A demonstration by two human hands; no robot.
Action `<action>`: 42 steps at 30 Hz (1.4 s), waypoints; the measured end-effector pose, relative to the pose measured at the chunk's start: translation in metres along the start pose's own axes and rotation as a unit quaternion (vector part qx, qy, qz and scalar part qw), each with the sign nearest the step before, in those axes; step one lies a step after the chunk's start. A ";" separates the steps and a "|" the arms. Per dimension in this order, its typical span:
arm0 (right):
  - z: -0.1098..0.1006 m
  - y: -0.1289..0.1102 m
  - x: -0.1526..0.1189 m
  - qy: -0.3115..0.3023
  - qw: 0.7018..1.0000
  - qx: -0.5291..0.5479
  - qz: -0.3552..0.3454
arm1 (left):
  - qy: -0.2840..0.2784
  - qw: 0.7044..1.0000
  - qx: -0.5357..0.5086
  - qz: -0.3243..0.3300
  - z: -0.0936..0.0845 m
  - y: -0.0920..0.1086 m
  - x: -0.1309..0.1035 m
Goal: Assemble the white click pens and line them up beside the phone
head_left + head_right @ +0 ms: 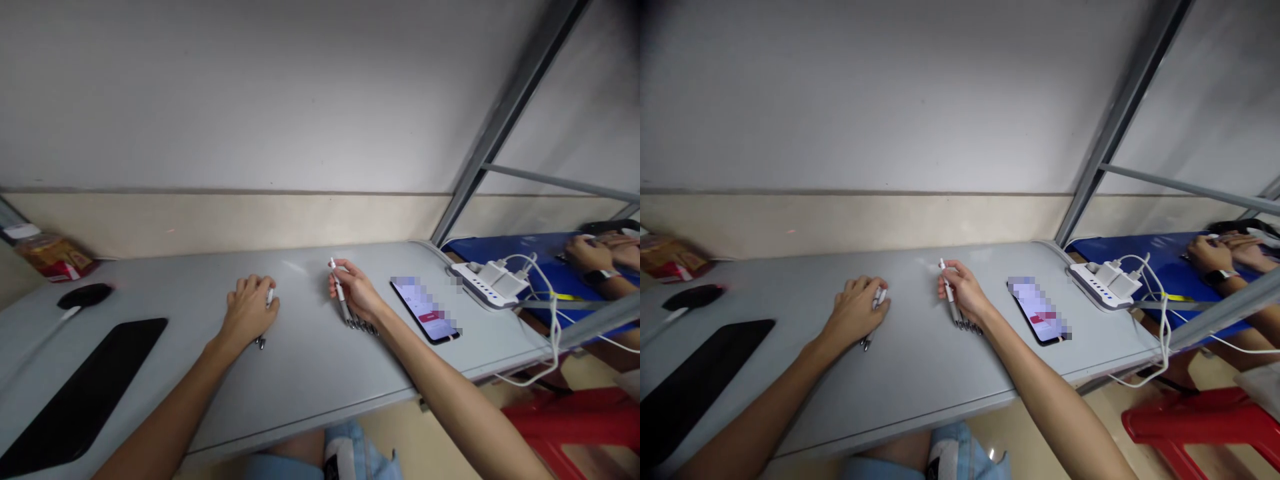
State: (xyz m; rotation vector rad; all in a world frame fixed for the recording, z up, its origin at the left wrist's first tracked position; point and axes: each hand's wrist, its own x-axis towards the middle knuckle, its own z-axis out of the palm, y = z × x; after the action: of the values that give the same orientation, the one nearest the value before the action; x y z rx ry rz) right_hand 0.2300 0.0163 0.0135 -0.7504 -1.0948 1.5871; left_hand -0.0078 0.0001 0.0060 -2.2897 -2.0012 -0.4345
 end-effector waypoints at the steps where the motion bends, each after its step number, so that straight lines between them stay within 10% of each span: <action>1: 0.001 0.001 0.003 -0.001 0.999 -0.036 0.002 | -0.001 1.000 0.001 0.000 0.000 0.000 0.000; 4: -0.001 -0.001 0.016 0.020 0.977 -0.212 -0.015 | -0.002 1.000 0.008 0.002 0.002 0.000 0.001; 9: -0.013 -0.009 0.034 0.059 0.852 -0.516 -0.072 | 0.008 1.000 0.018 0.009 0.003 0.000 0.000; 15: -0.020 -0.002 0.036 0.029 0.744 -0.666 -0.046 | 0.011 1.000 0.017 0.008 0.004 0.000 0.000; 42: -0.029 -0.003 0.023 0.063 0.763 -0.637 -0.092 | -0.005 0.997 0.078 -0.006 -0.004 0.004 -0.002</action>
State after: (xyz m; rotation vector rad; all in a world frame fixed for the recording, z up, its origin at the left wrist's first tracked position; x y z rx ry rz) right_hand 0.2500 0.0465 0.0063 -1.5097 -2.0457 0.3944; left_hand -0.0052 -0.0029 0.0100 -2.1912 -1.9781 -0.2588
